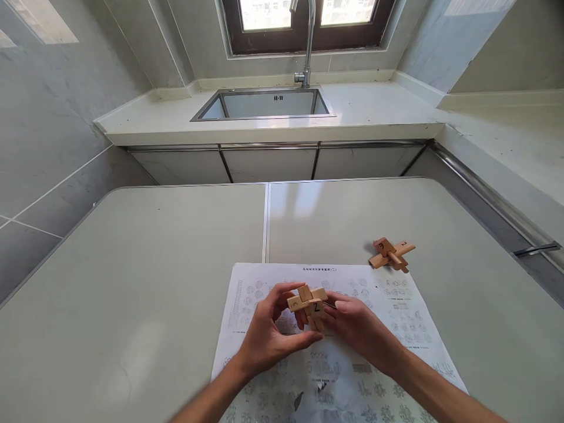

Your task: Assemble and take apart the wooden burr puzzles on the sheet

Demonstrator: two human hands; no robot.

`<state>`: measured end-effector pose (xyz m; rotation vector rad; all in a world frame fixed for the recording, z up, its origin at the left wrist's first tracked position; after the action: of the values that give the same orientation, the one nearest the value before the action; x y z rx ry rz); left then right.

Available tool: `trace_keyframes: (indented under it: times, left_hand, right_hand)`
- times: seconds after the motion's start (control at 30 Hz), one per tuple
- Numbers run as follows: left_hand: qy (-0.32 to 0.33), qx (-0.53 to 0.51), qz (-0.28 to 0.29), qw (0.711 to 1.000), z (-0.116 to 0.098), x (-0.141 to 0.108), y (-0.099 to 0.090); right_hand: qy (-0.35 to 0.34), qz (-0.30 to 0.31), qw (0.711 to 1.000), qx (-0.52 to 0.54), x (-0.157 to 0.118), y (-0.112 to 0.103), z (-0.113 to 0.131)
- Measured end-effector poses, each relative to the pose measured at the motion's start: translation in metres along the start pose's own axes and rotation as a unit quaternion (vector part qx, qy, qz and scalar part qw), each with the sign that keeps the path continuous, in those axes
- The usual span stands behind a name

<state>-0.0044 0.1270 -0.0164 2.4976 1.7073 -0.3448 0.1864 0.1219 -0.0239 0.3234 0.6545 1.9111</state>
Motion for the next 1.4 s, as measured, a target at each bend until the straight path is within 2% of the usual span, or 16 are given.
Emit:
trace_keyframes:
  times: [0.27, 0.43, 0.7, 0.87, 1.1, 1.23, 1.33, 1.4]
  left_hand:
    - [0.061, 0.102, -0.003, 0.993, 0.002, -0.002, 0.002]
    - [0.113, 0.157, -0.048, 0.98, -0.001, -0.001, 0.0]
    - [0.13, 0.139, -0.043, 0.981, -0.002, -0.001, 0.001]
    - [0.141, 0.161, -0.037, 0.976, -0.002, -0.003, 0.003]
    - [0.119, 0.157, -0.023, 0.98, -0.004, -0.001, -0.001]
    - [0.08, 0.128, -0.023, 0.988, 0.0, 0.001, -0.004]
    - [0.053, 0.104, -0.035, 0.993, 0.0, 0.003, -0.007]
    - [0.038, 0.095, -0.047, 0.994, -0.001, 0.004, -0.007]
  right_hand:
    - [-0.018, 0.03, 0.987, -0.155, -0.008, -0.006, -0.001]
    - [-0.03, -0.01, 0.986, -0.165, -0.01, -0.008, 0.0]
    - [-0.116, -0.015, 0.962, -0.249, -0.012, -0.006, -0.002]
    - [-0.093, -0.025, 0.957, -0.274, -0.011, -0.005, -0.002]
    - [-0.083, -0.021, 0.957, -0.276, -0.008, -0.006, 0.005]
    - [-0.029, -0.037, 0.977, -0.209, -0.007, -0.009, 0.004]
    - [0.013, -0.092, 0.993, -0.075, -0.005, -0.014, 0.002]
    - [0.026, -0.144, 0.989, 0.009, -0.003, -0.019, 0.001]
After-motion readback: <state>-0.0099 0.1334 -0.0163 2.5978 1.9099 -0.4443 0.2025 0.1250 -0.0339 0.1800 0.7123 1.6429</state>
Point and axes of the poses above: each hand's wrist, its own x-axis towards the middle knuckle, its own y-axis out of the palm, z = x × y, the point moved 2 cm from there along x, towards the middle knuckle, and after that the axes turned 14 degrees about -y, right-handed, at the moved point
